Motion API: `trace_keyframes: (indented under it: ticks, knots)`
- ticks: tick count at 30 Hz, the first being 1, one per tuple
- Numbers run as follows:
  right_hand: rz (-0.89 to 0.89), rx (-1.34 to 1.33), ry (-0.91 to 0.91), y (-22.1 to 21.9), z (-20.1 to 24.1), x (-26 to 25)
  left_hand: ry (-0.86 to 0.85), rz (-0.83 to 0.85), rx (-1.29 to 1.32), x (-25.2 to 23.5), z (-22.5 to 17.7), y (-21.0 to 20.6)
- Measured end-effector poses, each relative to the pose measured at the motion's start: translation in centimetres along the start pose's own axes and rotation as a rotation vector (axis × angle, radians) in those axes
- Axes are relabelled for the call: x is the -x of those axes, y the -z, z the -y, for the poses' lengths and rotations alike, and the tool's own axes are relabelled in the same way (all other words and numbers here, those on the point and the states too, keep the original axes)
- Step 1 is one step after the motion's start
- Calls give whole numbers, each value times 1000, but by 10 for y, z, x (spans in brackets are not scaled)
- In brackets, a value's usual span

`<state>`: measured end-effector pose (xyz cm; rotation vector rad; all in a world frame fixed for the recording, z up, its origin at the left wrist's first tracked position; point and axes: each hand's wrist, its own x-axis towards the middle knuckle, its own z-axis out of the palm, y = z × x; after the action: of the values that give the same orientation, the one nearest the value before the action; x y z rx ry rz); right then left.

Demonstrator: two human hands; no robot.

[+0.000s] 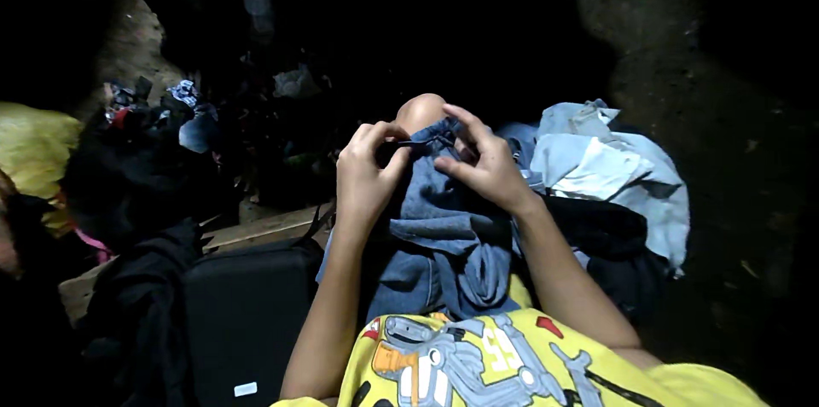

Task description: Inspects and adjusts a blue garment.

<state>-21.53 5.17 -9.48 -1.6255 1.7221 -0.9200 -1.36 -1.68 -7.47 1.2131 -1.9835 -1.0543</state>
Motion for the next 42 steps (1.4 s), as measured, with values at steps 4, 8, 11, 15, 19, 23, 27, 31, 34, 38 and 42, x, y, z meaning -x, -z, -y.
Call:
trace_keyframes:
  ticks: [4,8,11,15,19,23,27,31,34,38,42]
  knots:
    - [-31,-65,133,10,6,-15,-216,68,42,-5,-8,6]
    - [73,-225,199,20,8,-20,-307,-92,185,-1,-17,4]
    - [52,-346,125,26,16,-18,-62,-234,325,13,-15,-2]
    - [-6,-452,109,33,31,-17,395,-36,839,27,-31,-3]
    - [48,-400,55,33,35,-20,444,-1,1029,26,-47,-9]
    - [-53,-179,-20,28,25,-21,496,-143,963,20,-48,-23]
    - [-245,-71,13,20,25,-2,587,-192,937,22,-57,-32]
    - [-263,7,203,19,18,4,512,-151,968,25,-47,-34]
    - [-66,-85,201,20,2,-14,406,-62,952,25,-38,-28]
    - [173,-182,259,19,-10,-40,268,144,883,17,-32,-13]
    - [277,-400,249,30,-10,-41,193,113,780,0,-43,-4]
